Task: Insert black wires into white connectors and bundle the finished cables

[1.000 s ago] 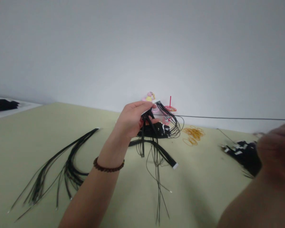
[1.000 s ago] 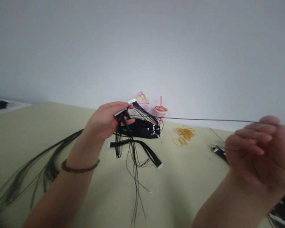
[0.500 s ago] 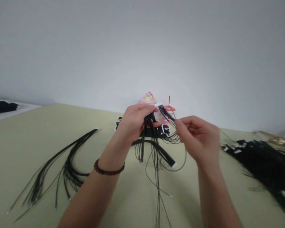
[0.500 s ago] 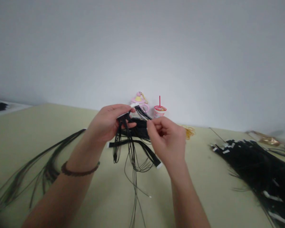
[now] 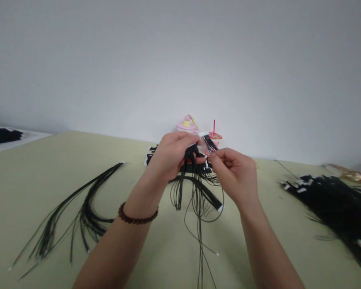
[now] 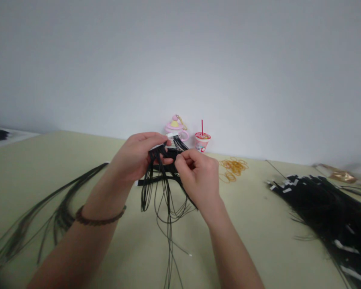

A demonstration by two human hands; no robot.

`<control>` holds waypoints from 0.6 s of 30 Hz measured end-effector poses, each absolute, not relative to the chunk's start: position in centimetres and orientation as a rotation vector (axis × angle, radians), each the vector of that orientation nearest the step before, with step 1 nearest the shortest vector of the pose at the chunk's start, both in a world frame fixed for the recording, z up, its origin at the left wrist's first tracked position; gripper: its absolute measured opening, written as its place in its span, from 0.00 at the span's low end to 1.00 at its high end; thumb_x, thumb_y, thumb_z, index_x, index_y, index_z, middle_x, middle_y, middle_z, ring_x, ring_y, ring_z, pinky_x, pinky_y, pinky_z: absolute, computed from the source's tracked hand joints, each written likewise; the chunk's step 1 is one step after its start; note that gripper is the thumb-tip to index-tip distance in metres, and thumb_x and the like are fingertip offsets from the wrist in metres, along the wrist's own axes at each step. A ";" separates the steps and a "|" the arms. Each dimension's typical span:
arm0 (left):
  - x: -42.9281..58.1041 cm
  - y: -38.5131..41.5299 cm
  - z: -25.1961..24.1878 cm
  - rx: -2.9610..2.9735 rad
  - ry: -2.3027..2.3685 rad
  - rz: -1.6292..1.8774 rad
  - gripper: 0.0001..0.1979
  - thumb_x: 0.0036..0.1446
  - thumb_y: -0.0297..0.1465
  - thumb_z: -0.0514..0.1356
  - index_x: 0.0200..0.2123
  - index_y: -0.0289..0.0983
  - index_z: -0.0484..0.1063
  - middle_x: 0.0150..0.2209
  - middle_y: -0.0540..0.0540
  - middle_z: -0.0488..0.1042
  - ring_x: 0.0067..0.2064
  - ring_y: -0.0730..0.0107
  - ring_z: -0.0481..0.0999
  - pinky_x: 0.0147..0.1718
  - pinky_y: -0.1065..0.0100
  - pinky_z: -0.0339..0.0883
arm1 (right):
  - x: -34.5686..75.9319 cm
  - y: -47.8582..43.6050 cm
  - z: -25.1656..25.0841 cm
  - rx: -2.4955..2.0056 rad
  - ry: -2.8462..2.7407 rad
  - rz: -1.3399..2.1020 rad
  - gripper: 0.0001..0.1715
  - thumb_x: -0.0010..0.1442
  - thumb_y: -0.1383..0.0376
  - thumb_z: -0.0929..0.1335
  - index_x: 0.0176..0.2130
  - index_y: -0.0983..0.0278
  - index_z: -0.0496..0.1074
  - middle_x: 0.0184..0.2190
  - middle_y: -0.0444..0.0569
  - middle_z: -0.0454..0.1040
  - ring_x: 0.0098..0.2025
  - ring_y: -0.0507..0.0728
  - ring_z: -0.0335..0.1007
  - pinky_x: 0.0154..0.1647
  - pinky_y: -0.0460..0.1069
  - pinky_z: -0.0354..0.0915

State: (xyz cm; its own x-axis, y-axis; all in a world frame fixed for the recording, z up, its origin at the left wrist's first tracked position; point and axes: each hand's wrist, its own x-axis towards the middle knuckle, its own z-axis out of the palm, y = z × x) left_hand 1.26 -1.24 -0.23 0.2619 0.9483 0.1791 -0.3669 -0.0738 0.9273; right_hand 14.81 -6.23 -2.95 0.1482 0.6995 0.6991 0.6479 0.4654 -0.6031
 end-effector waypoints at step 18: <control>1.2 -1.1 -0.2 1.183 0.674 1.225 0.09 0.52 0.27 0.61 0.20 0.32 0.73 0.20 0.49 0.69 0.19 0.78 0.70 0.20 0.74 0.72 | 15.5 -5.4 -3.4 -1.206 -1.605 0.199 0.12 0.60 0.63 0.64 0.27 0.65 0.71 0.17 0.40 0.63 0.20 0.47 0.58 0.23 0.45 0.53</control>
State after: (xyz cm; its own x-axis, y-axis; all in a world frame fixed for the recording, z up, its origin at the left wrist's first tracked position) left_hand 1.21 -1.14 -0.19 0.2673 0.9451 0.1879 -0.3471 -0.0875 0.9338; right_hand 15.47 -5.40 -3.37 0.0801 0.7697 0.6334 0.5919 0.4746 -0.6515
